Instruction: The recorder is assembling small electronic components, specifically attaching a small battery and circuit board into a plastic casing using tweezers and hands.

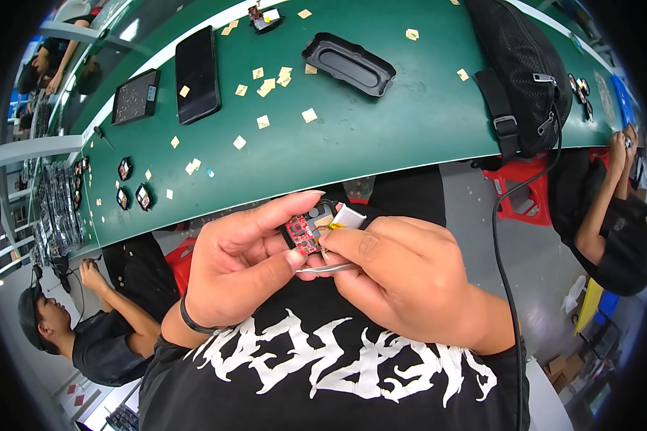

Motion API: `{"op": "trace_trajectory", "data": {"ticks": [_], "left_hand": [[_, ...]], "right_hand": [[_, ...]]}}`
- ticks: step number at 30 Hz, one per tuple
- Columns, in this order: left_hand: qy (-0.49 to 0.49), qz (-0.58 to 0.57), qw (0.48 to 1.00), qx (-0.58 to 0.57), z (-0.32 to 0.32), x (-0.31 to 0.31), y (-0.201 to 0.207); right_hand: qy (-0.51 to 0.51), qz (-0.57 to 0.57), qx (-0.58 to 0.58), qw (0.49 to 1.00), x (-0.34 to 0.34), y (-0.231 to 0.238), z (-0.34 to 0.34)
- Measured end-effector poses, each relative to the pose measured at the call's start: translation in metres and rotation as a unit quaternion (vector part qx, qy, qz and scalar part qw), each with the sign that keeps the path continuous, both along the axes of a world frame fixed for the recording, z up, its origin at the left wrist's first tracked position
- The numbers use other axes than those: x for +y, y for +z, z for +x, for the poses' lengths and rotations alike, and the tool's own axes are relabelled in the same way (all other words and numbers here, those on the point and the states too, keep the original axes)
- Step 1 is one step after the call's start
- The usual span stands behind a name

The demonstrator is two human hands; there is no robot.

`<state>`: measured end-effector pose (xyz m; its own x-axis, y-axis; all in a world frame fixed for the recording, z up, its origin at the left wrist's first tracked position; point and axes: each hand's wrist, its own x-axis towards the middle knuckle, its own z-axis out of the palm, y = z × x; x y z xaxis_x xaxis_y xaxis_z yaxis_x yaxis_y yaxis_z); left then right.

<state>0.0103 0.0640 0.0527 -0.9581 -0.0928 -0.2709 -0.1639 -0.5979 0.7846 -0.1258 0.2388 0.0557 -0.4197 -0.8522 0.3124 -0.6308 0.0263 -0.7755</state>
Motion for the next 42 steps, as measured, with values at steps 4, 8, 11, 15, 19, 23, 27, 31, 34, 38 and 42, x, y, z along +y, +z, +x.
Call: {"op": "trace_trajectory", "data": {"ticks": [4, 8, 11, 15, 19, 23, 27, 31, 34, 38, 42], "left_hand": [[-0.006, -0.013, 1.000, 0.006, -0.001, 0.000, 0.002], [0.000, 0.006, 1.000, -0.017, -0.002, -0.001, 0.002], [-0.009, 0.000, 1.000, -0.021, -0.002, -0.004, -0.001], [-0.004, 0.013, 0.999, -0.037, -0.001, -0.003, 0.001], [-0.002, 0.021, 0.999, -0.036, -0.001, -0.004, -0.005], [-0.004, 0.056, 0.998, -0.034, 0.001, -0.006, -0.009], [0.002, 0.062, 0.998, -0.034, 0.001, -0.006, -0.006], [0.001, 0.060, 0.998, -0.036, 0.000, -0.007, -0.006], [-0.010, 0.042, 0.998, -0.040, 0.000, -0.009, -0.005], [-0.032, 0.024, 0.999, -0.028, 0.001, -0.009, -0.003], [-0.023, -0.014, 1.000, 0.002, 0.003, -0.005, -0.005]], "right_hand": [[0.020, -0.013, 0.006, 1.000, 0.002, -0.001, -0.003], [0.041, -0.032, 0.120, 0.991, 0.005, -0.002, -0.005], [0.041, -0.039, 0.211, 0.976, 0.006, -0.004, -0.004], [0.038, -0.057, 0.260, 0.963, 0.009, -0.011, -0.003], [0.022, -0.058, 0.282, 0.957, 0.009, -0.015, 0.001], [0.022, -0.029, 0.318, 0.947, 0.011, -0.012, -0.002], [0.030, -0.046, 0.260, 0.964, 0.015, -0.016, -0.001], [0.040, -0.028, 0.225, 0.973, 0.016, -0.014, 0.003], [0.061, -0.011, 0.208, 0.976, 0.014, -0.012, 0.002], [0.001, -0.038, 0.095, 0.995, 0.009, -0.005, 0.004], [0.013, 0.019, 0.036, 0.999, 0.001, 0.007, 0.002]]}}
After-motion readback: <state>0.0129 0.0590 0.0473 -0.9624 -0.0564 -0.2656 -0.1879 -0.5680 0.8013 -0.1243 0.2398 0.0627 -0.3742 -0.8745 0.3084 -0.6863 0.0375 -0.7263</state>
